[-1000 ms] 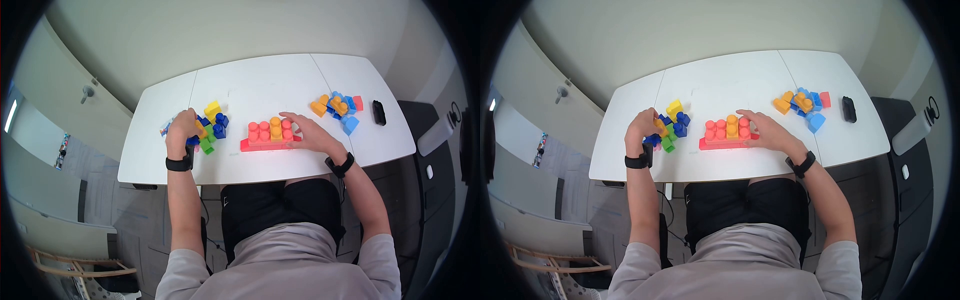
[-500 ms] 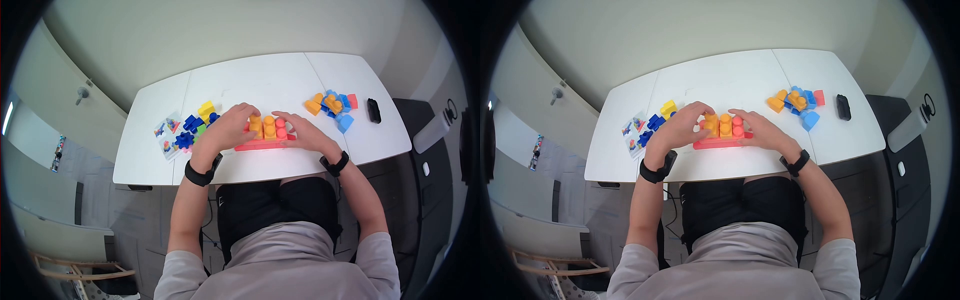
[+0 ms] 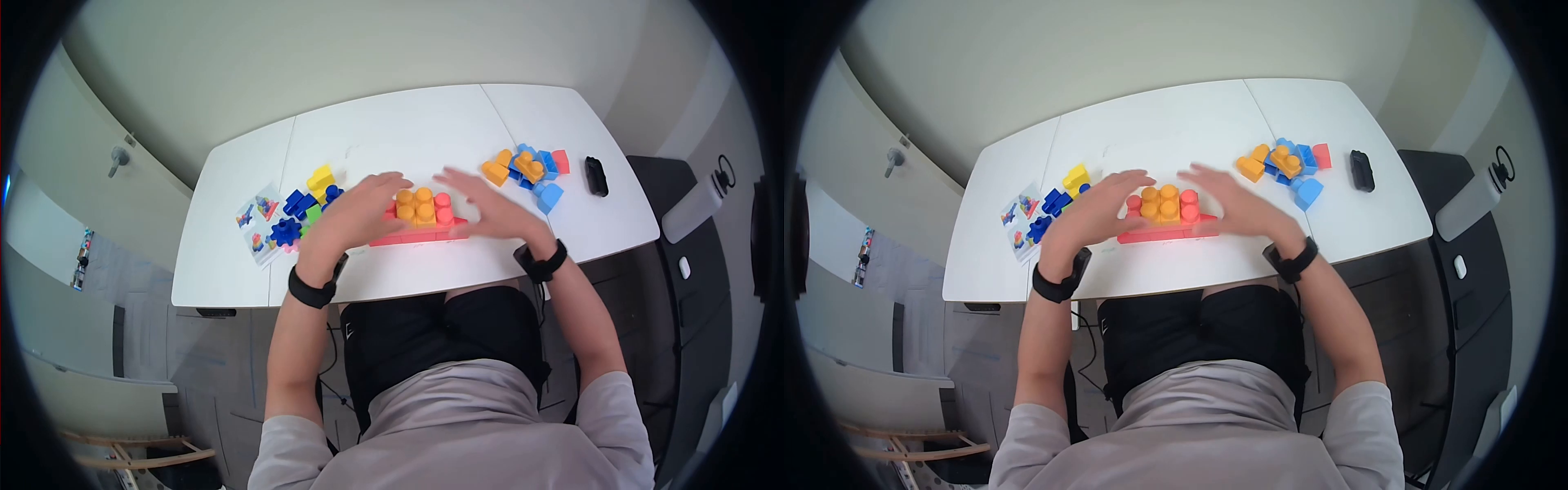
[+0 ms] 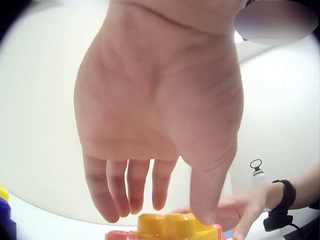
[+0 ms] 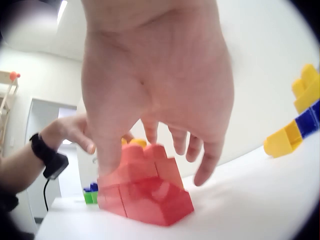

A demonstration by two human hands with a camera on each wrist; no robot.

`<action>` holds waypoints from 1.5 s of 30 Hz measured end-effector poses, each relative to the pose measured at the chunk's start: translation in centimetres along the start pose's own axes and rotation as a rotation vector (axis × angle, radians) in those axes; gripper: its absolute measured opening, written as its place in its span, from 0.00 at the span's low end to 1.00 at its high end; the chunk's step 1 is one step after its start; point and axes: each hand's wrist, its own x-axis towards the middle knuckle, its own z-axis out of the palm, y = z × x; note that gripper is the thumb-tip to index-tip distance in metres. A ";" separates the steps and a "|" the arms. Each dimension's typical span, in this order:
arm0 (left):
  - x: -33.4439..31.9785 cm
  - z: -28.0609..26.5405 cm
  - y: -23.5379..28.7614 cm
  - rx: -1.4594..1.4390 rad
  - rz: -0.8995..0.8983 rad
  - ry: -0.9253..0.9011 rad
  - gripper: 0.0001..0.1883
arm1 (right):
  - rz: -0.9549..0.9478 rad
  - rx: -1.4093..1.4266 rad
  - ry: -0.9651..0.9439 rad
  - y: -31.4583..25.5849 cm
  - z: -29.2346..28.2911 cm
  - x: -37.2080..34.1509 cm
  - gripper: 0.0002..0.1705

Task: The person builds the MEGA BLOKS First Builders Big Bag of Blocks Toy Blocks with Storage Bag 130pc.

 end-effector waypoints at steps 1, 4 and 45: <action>-0.4 -0.6 0.0 0.035 0.019 0.075 0.27 | -0.066 -0.127 0.100 0.2 -1.2 -0.2 0.47; -1.0 -2.9 0.0 0.041 0.008 0.150 0.27 | 0.124 -0.451 0.383 1.6 -5.6 -0.7 0.33; -6.5 -9.8 -2.7 0.020 -0.300 0.251 0.21 | -0.079 -0.277 0.244 -6.0 0.8 4.5 0.14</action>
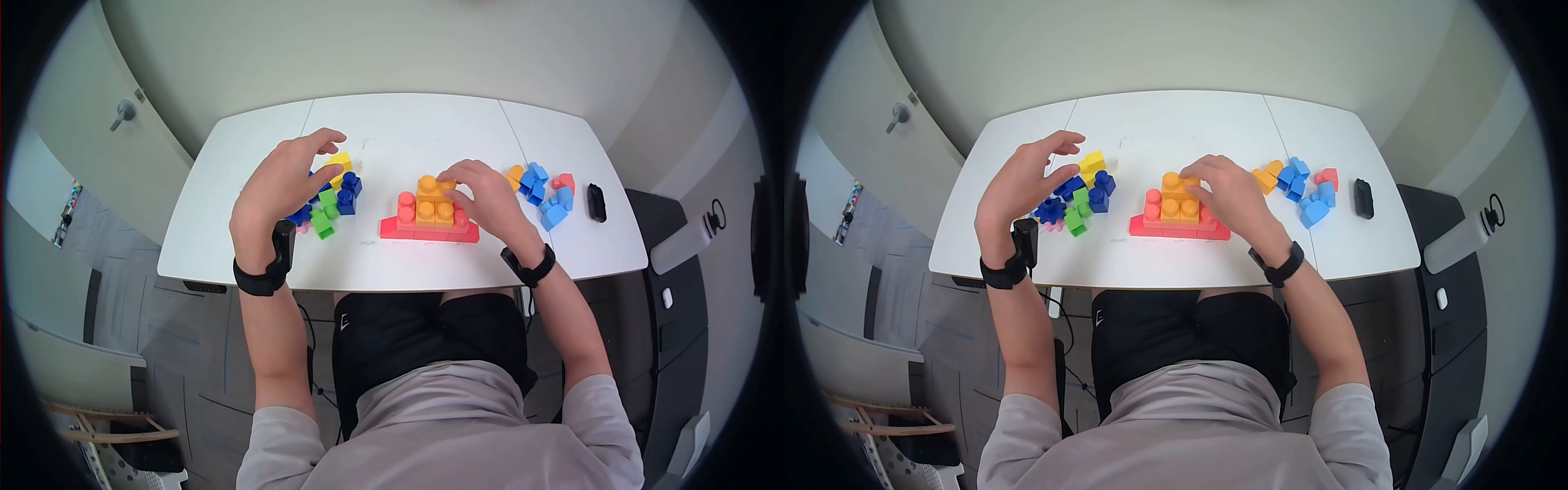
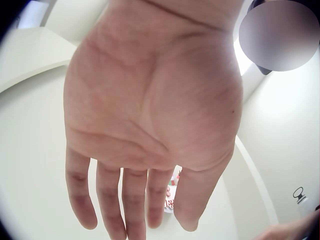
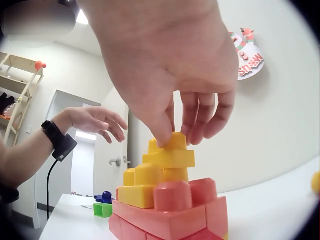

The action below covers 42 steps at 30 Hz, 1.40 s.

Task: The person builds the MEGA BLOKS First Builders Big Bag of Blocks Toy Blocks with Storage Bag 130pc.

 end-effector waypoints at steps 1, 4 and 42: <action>0.0 0.1 0.0 0.007 0.006 0.002 0.21 | 0.005 -0.004 -0.028 0.0 0.1 0.0 0.14; 0.1 0.1 -0.3 0.001 0.024 -0.002 0.21 | 0.042 0.017 -0.074 0.2 0.7 -0.3 0.13; 2.9 4.9 -1.7 0.182 -0.187 -0.229 0.17 | 0.193 -0.068 -0.016 -0.5 -9.0 -2.4 0.10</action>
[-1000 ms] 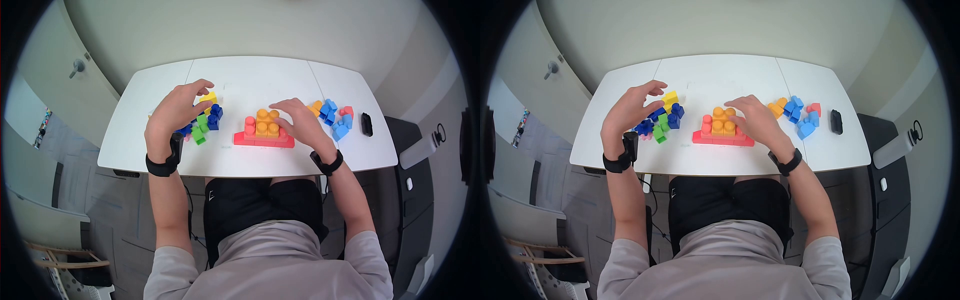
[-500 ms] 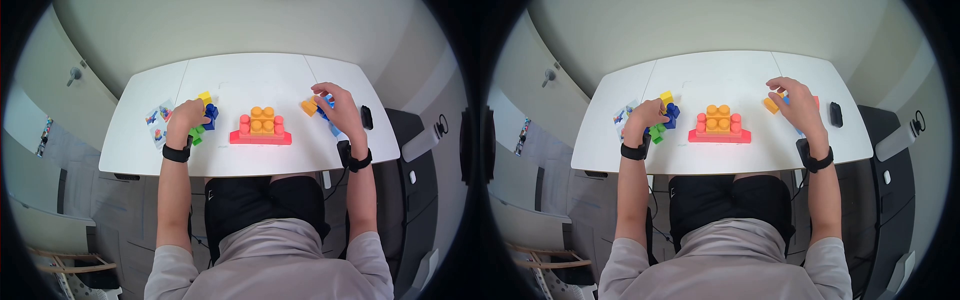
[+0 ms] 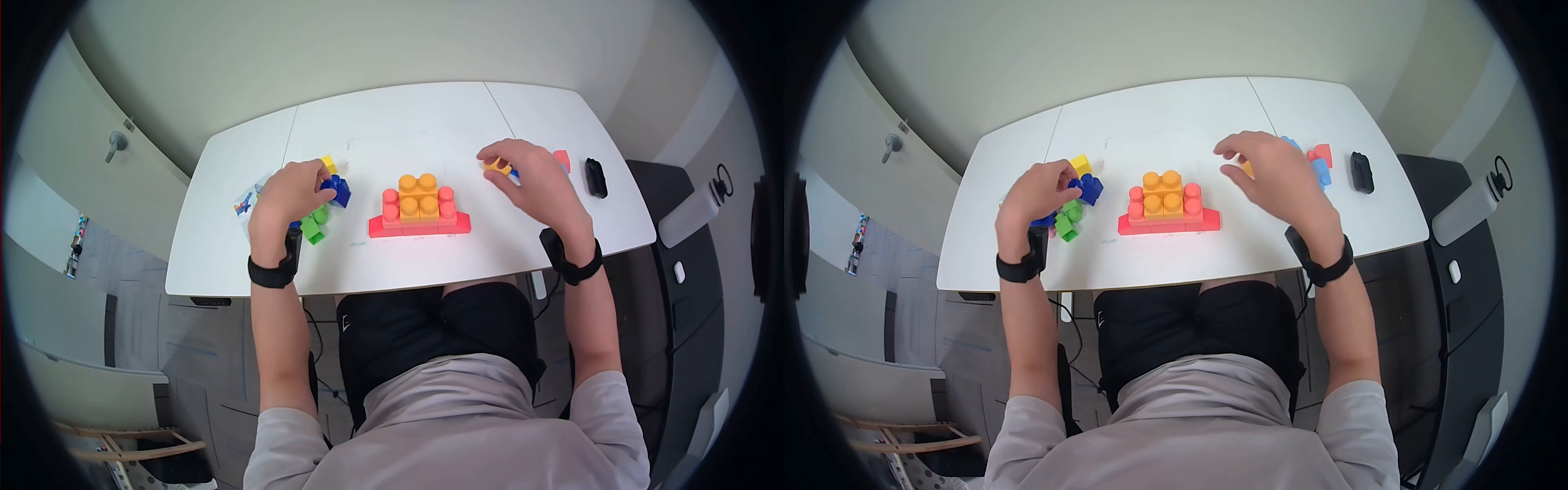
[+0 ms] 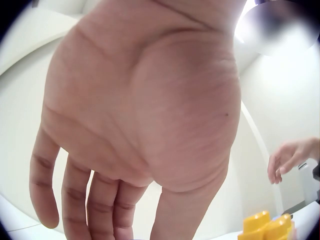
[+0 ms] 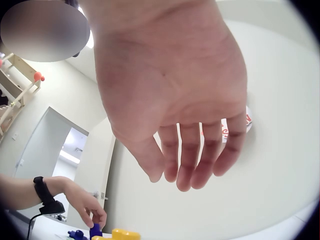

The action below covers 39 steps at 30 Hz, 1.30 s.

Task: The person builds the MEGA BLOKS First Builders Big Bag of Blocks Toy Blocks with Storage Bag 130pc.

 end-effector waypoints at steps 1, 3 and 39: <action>-0.9 -1.0 1.0 -0.073 0.044 0.012 0.16 | -0.057 0.007 -0.019 -0.4 0.2 -0.1 0.11; -2.7 -2.5 3.1 -0.146 0.142 0.035 0.15 | -0.141 0.041 -0.044 -1.1 0.7 -0.3 0.13; -4.6 -2.7 5.3 -0.076 0.288 0.064 0.16 | -0.070 0.007 -0.157 -0.6 3.2 0.1 0.17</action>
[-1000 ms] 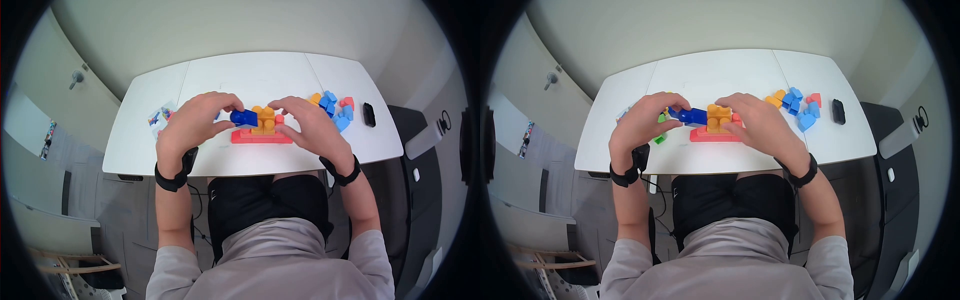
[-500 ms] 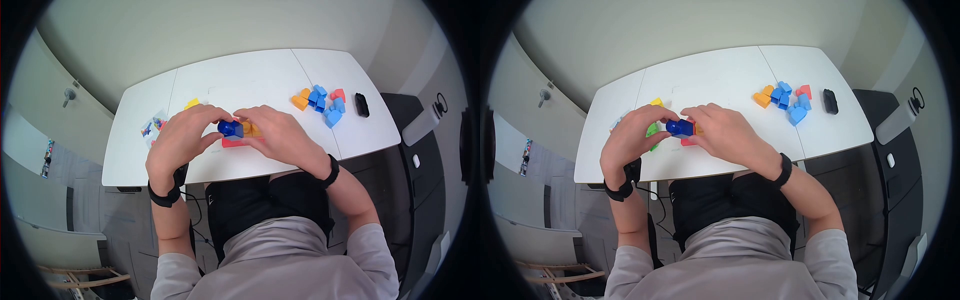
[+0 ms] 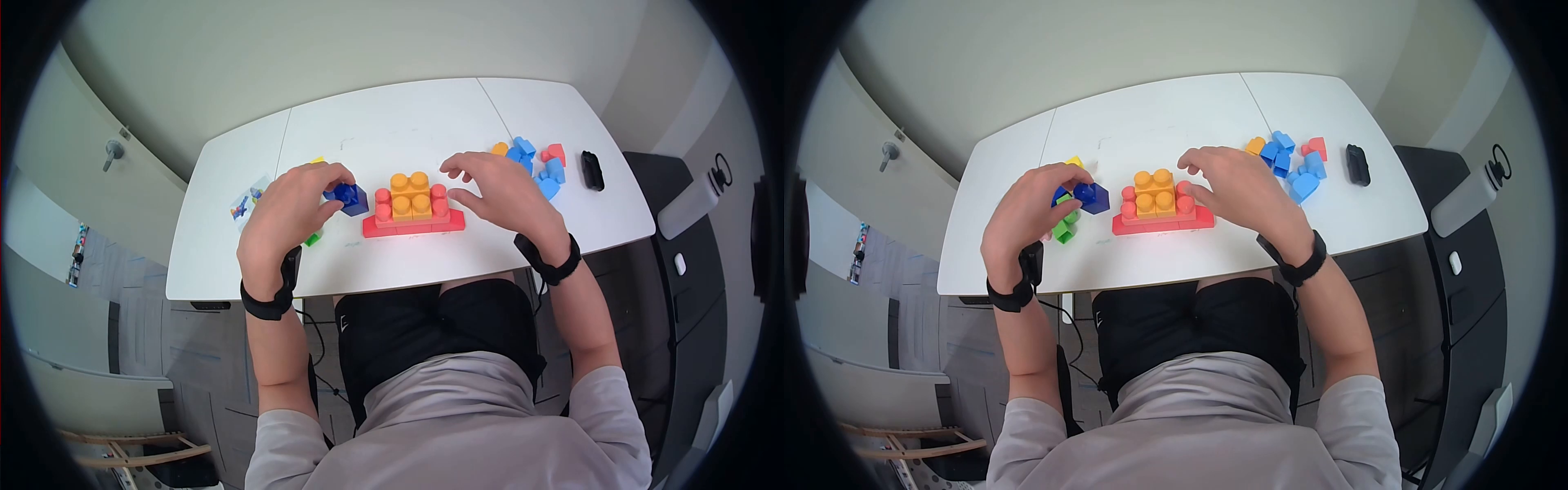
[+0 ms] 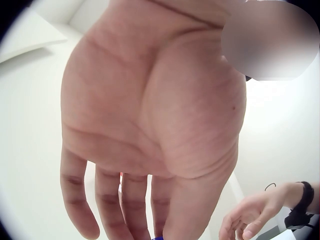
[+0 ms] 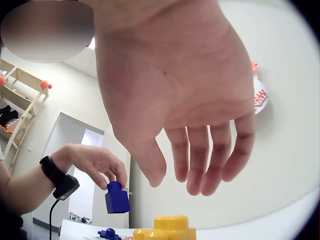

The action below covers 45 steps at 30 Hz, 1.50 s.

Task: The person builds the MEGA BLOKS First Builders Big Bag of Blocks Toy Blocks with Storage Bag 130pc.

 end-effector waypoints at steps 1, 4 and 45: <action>0.2 0.2 -0.4 0.005 0.033 0.016 0.16 | 0.001 0.001 0.000 0.0 0.1 0.0 0.17; 0.2 0.1 -0.3 -0.017 0.024 0.007 0.16 | 0.027 0.008 -0.035 0.2 0.4 0.1 0.16; 2.3 2.8 -8.5 -0.120 -0.202 -0.174 0.20 | 0.446 -0.100 0.067 10.9 -5.4 -1.2 0.17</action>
